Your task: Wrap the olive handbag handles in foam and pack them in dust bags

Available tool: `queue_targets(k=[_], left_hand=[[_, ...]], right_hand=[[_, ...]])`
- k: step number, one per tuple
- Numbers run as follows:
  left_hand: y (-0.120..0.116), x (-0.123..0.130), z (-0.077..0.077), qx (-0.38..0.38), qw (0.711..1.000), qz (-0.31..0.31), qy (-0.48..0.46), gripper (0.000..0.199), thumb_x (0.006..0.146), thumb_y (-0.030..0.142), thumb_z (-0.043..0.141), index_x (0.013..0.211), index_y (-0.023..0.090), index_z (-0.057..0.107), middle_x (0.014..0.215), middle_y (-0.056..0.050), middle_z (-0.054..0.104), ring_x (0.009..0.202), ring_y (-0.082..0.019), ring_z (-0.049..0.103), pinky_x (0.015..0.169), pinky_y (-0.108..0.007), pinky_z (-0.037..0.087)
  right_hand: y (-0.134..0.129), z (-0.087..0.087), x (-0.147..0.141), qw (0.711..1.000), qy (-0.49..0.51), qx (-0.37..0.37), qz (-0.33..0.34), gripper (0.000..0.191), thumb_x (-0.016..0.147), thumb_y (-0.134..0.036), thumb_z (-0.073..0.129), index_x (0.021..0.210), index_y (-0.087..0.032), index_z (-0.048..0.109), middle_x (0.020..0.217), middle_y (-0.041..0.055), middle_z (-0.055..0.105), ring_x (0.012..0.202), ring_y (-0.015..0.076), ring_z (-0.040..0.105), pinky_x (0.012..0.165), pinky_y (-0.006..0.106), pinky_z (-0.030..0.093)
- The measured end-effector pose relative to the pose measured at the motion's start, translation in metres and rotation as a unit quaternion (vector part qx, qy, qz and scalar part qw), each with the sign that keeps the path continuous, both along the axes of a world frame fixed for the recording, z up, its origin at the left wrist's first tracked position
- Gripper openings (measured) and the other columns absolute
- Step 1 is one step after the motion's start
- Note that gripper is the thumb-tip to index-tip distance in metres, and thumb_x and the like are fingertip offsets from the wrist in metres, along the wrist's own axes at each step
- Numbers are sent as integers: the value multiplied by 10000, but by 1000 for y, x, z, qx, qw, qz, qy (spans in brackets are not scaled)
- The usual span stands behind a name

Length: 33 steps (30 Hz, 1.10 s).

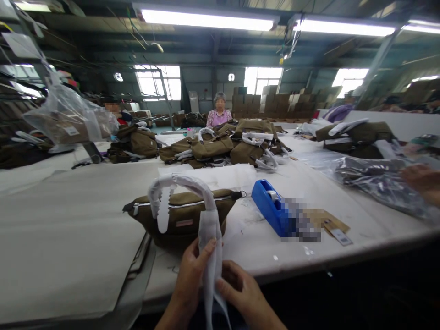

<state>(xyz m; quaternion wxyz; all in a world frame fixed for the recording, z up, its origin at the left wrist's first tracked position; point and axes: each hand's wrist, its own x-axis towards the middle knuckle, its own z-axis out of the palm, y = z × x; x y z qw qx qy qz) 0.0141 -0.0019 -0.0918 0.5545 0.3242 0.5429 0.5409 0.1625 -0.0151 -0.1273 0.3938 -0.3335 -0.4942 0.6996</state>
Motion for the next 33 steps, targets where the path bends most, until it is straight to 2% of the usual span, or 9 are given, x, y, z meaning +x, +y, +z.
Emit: queue_targets(k=[4,7,10,13,17,21,25,29,33], left_hand=[[1,9,2,1,1000,9,-11,491,777,524,776,1057,125,718,967,-103,756,924,-240,672,740,-265,509],[2,13,1,12,1000,26,2,473,786,527,770,1033,126,721,944,-94,760,951,-238,671,797,-263,507],[4,14,-1,22,997,38,58,487,802,569,733,1002,125,721,870,-79,753,876,-220,667,770,-263,509],[6,15,-2,26,991,50,121,560,784,640,700,984,117,718,751,-62,722,721,-199,628,632,-261,485],[7,15,-3,42,982,62,175,538,793,633,684,974,127,711,704,-40,698,676,-191,602,615,-264,466],[8,14,-8,59,976,70,197,505,797,595,704,1020,142,705,878,-69,752,837,-234,666,748,-293,495],[5,6,-9,34,993,47,102,617,783,654,692,1113,133,712,1010,-107,768,935,-270,689,825,-325,520],[-11,-10,-9,-7,999,3,-49,653,903,688,505,1226,151,686,1210,-123,726,1109,-285,659,945,-371,524],[-31,-25,-20,-35,998,-58,-10,599,822,627,682,1188,153,701,1242,-116,719,1165,-304,644,1000,-387,515]], right_hand=[[-9,-13,-12,989,-120,67,-51,237,809,-279,701,1018,-171,674,935,62,729,862,232,688,788,313,534],[-14,-31,-17,934,-271,201,-119,155,756,-168,641,910,-187,637,867,45,677,755,206,648,678,277,510],[-24,-46,-17,899,-301,290,-132,329,707,-79,579,1005,-200,648,973,66,653,859,213,664,762,273,537],[-32,-47,-13,910,-241,324,-90,599,691,-58,578,1271,-206,606,1157,99,630,1030,221,661,912,264,533],[-33,-33,-7,926,-184,328,-18,543,848,-190,603,1386,-238,545,1227,102,622,1096,231,646,948,277,526],[-31,-26,-11,927,-197,314,-53,317,934,-272,529,1219,-207,651,1104,109,664,1002,225,664,893,280,527],[-29,-28,-15,926,-216,304,-56,242,964,-266,468,991,-174,690,961,100,657,890,198,651,825,264,505],[-27,-28,-12,952,-198,227,-52,347,1002,-392,462,859,-177,693,871,72,640,846,188,631,777,262,481],[-24,-27,-11,967,-177,179,-45,400,994,-468,481,876,-188,742,887,73,664,873,197,637,803,271,482]])
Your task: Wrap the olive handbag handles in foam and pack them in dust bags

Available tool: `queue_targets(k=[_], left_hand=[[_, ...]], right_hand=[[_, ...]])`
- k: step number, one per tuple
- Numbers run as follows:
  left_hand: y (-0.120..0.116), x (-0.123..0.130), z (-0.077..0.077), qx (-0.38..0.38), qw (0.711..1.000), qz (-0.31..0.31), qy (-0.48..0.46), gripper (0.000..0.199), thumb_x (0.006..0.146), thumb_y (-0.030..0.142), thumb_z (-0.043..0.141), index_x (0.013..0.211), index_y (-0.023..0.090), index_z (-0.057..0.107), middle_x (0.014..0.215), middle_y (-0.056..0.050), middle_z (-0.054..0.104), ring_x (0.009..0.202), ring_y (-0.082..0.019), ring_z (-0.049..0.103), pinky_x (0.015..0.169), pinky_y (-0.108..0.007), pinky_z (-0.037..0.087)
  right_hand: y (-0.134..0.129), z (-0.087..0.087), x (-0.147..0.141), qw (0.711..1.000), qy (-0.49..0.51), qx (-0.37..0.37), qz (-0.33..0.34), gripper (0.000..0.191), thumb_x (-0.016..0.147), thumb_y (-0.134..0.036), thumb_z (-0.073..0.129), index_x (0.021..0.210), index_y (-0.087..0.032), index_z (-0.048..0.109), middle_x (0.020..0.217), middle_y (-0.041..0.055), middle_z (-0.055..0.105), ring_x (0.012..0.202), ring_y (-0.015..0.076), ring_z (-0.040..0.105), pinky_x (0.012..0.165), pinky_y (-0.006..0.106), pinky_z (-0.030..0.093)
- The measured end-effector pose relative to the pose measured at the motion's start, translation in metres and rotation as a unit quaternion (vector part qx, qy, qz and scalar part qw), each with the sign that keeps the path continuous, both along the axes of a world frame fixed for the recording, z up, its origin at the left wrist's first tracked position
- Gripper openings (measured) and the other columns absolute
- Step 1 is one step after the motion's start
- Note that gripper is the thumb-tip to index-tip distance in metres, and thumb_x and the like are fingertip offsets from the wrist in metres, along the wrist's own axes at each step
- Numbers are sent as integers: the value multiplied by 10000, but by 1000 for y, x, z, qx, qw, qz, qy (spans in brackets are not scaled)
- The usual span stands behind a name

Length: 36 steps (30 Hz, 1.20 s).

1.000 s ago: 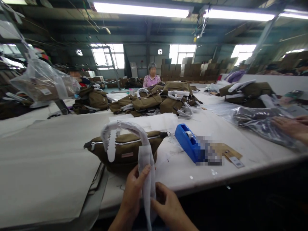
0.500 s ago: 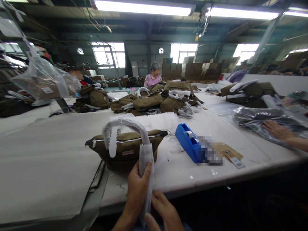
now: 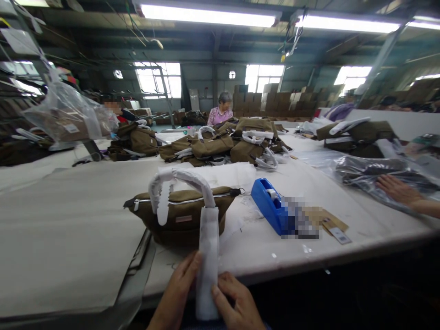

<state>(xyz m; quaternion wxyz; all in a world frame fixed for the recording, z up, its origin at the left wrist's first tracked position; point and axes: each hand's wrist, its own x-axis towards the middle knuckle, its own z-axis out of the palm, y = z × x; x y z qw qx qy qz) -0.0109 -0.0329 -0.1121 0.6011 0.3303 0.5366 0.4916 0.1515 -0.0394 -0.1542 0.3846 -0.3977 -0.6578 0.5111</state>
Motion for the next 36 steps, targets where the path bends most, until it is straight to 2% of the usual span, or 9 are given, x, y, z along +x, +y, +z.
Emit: queue_targets(k=[9,12,14,16,19,22,25,32,36], left_hand=[[-2,0,-25,54,990,23,129,620,689,639,768,1043,131,735,1056,-130,785,1057,-350,706,927,-379,570],[-3,2,-24,43,986,64,147,587,708,639,743,1035,151,732,1071,-107,785,1088,-345,699,970,-365,552],[-4,2,-21,38,984,69,158,596,701,649,739,1044,162,733,1085,-96,783,1129,-351,680,980,-355,547],[-5,3,-18,40,984,68,160,608,685,670,743,1032,172,739,1079,-91,784,1124,-354,681,963,-350,556],[-3,5,-16,49,985,72,151,622,657,690,763,1010,179,744,1052,-85,790,1077,-344,698,949,-346,560],[0,5,-18,58,984,80,149,628,640,709,768,986,185,756,1049,-86,791,1065,-345,702,922,-344,572],[1,5,-21,57,984,89,144,635,627,716,773,983,191,765,1059,-86,791,1070,-355,701,912,-356,580],[4,5,-23,33,986,95,136,607,612,689,791,989,213,766,1025,-79,796,1075,-380,696,932,-405,577],[6,2,-31,39,980,105,163,635,604,718,771,981,207,757,1011,-92,793,1071,-391,689,977,-431,549]], right_hand=[[13,24,16,991,-56,109,59,215,930,-266,588,1008,-237,786,954,55,757,918,193,705,848,256,524],[46,37,63,971,-128,173,-106,243,948,-298,578,1102,-246,759,1032,65,758,980,212,698,916,304,534],[80,44,104,908,-176,241,-295,321,941,-371,569,1169,-216,733,1198,116,710,1148,271,630,1077,426,451],[116,48,143,871,-200,224,-388,410,895,-424,589,1205,-188,716,1399,135,596,1351,322,472,1195,513,285],[161,47,183,883,-191,126,-410,341,801,-455,653,952,-181,790,1390,139,608,1390,360,425,1221,533,195],[182,44,197,914,-150,57,-372,352,767,-526,669,754,-200,801,1102,123,761,1165,340,634,1107,492,400],[180,45,196,932,-82,21,-353,382,739,-537,708,806,-177,815,1132,120,758,1108,322,677,993,426,500],[139,58,191,922,30,23,-386,363,712,-502,802,876,-178,810,1242,110,708,1231,300,599,1073,393,446],[121,38,193,911,72,-35,-404,499,650,-572,832,902,-143,794,1012,128,755,930,269,702,833,396,590]])
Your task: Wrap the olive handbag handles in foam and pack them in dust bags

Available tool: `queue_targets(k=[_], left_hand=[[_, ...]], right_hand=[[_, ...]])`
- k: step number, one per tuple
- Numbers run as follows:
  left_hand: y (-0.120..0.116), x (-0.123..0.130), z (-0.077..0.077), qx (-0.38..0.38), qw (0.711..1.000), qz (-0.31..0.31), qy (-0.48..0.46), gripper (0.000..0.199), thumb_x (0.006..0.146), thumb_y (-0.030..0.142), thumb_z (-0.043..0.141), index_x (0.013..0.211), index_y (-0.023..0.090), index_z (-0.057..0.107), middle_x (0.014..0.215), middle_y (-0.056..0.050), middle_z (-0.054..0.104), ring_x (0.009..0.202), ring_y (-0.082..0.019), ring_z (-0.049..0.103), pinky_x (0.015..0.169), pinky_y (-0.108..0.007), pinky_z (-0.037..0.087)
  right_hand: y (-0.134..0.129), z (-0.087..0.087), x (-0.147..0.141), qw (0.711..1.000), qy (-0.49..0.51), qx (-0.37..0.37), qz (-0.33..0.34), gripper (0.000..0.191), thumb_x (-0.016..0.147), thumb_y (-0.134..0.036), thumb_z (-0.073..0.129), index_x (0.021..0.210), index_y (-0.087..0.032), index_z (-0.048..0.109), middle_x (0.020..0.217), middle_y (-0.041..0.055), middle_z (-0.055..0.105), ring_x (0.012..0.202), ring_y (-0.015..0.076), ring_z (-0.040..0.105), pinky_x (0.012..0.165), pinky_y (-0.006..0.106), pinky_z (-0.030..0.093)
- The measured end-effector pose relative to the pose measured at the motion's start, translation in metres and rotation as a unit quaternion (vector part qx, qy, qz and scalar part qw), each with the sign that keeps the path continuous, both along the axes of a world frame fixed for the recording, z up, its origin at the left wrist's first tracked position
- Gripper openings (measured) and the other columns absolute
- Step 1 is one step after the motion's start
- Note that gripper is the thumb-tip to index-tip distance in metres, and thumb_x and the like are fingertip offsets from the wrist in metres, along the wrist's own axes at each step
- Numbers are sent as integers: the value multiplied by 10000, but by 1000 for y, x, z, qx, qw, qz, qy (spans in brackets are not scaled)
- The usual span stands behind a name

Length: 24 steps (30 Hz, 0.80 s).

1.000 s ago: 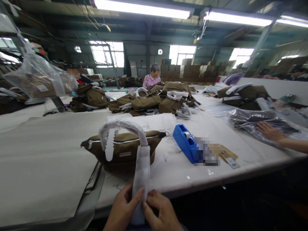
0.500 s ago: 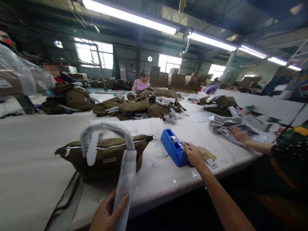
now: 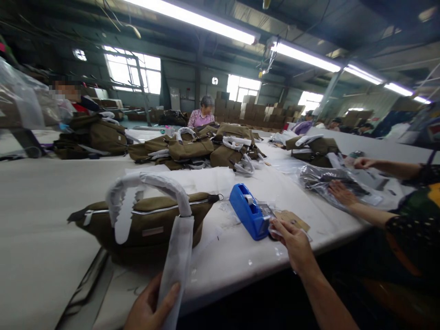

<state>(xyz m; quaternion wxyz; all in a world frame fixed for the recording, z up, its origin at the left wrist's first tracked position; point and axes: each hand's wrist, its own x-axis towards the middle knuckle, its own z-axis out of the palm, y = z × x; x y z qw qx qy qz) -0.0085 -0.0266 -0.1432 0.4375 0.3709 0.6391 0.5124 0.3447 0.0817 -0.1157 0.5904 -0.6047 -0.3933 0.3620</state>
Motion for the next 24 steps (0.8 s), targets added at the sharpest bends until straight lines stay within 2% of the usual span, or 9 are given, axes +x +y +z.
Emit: queue_targets(k=[2,5,11,15,18,20,24], left_hand=[[1,-2,-6,7,1000,2,17,631,611,720,762,973,203,747,1007,-98,790,1069,-398,682,988,-451,535],[2,-4,-10,10,999,-3,36,618,639,724,737,961,197,732,1013,-101,785,1065,-397,679,986,-453,529],[2,-3,-7,5,1000,-4,4,657,649,723,744,1023,183,713,969,-90,788,1057,-365,696,1001,-403,525],[1,1,-1,2,998,3,-56,711,614,689,797,1105,194,657,990,-83,792,987,-337,728,872,-358,579],[-1,3,6,-10,997,-11,-75,664,632,637,811,1088,176,665,966,-84,794,961,-316,737,803,-317,584],[-2,3,12,-12,997,-20,-70,626,656,610,805,1069,158,679,971,-91,793,973,-315,732,812,-316,581],[-4,2,18,20,998,-48,-44,552,695,565,793,1041,147,693,1030,-111,783,1000,-319,723,831,-324,581]], right_hand=[[-3,-14,1,999,27,-17,-7,551,612,-603,846,879,-126,776,870,105,750,721,205,690,721,367,609],[0,-33,1,998,46,-28,-19,600,540,-627,871,826,-115,749,714,56,711,586,150,636,637,314,595],[2,-50,-1,998,39,-34,-29,649,530,-672,849,827,-107,735,684,53,699,574,156,631,601,288,565],[-20,-47,-16,999,18,-28,-17,608,619,-679,805,879,-134,735,737,48,706,644,183,659,675,314,571],[-45,-33,-47,998,-6,-25,57,497,728,-618,774,880,-147,734,748,47,709,671,187,664,707,306,554],[-60,-18,-76,989,-32,-13,145,433,815,-586,714,855,-155,718,731,45,702,663,178,655,695,290,535],[-80,11,-140,945,-39,14,323,374,909,-510,628,820,-155,703,704,49,700,635,165,643,644,264,512]])
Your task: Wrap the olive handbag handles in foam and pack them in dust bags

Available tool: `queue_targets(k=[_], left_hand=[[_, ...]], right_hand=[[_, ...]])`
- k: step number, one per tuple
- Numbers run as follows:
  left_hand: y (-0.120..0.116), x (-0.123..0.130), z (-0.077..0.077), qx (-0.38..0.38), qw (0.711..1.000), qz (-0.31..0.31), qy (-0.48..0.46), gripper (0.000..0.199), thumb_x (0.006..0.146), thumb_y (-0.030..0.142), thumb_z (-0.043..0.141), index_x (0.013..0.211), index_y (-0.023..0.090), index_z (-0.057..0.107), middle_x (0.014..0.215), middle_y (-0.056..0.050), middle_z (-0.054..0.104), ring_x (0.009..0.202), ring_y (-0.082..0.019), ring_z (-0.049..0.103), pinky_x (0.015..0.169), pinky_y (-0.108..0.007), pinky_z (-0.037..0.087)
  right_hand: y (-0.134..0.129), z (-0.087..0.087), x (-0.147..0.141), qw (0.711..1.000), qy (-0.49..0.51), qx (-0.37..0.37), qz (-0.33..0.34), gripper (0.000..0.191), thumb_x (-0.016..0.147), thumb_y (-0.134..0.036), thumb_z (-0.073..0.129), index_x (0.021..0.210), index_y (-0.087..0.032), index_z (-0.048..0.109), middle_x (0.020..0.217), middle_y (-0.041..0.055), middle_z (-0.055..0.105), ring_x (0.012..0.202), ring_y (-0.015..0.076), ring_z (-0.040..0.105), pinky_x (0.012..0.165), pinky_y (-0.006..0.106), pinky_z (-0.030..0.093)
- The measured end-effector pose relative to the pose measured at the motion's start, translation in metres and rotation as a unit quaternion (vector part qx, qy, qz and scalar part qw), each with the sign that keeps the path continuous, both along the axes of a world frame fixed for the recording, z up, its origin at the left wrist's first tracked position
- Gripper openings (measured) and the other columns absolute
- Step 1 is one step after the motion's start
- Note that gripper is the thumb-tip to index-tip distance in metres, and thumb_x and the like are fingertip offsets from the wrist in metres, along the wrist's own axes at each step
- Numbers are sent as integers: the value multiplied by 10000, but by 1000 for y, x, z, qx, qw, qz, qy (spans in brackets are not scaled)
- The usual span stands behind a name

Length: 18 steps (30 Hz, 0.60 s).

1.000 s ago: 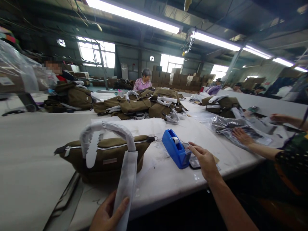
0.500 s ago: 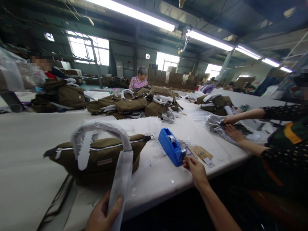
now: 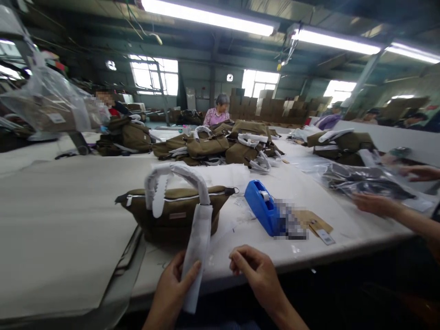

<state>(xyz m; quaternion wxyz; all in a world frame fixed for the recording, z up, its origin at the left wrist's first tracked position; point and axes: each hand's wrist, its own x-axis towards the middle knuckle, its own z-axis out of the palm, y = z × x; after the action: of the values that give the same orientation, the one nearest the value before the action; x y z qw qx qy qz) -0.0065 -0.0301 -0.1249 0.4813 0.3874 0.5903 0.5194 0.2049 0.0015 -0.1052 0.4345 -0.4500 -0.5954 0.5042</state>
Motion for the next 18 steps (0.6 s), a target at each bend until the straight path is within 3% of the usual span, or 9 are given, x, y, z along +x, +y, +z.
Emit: queue_targets(k=[3,7,14,18], left_hand=[[-1,-2,1,24,999,-15,16,530,708,556,789,1030,147,689,992,-116,786,946,-318,735,808,-339,588],[-5,-6,3,28,998,-21,54,506,743,532,771,1065,151,682,1014,-119,783,921,-310,743,807,-348,590],[-6,-11,0,18,998,-13,58,510,666,507,818,1021,157,710,993,-125,784,946,-332,740,840,-367,587],[-8,-6,1,7,1000,2,-3,516,678,521,815,1039,168,709,983,-107,785,935,-323,738,806,-352,585]], right_hand=[[-1,10,-39,997,-26,21,65,349,912,-447,620,757,-148,714,661,44,706,598,155,638,613,249,498],[10,11,-64,992,-103,31,69,313,886,-366,621,688,-149,729,595,36,699,558,158,633,573,246,463],[19,9,-60,961,-256,75,70,174,847,-308,670,780,-208,796,742,74,778,663,218,695,610,287,434],[25,-2,-55,954,-289,86,14,343,774,-533,750,678,-203,755,610,78,717,586,208,656,554,276,398]])
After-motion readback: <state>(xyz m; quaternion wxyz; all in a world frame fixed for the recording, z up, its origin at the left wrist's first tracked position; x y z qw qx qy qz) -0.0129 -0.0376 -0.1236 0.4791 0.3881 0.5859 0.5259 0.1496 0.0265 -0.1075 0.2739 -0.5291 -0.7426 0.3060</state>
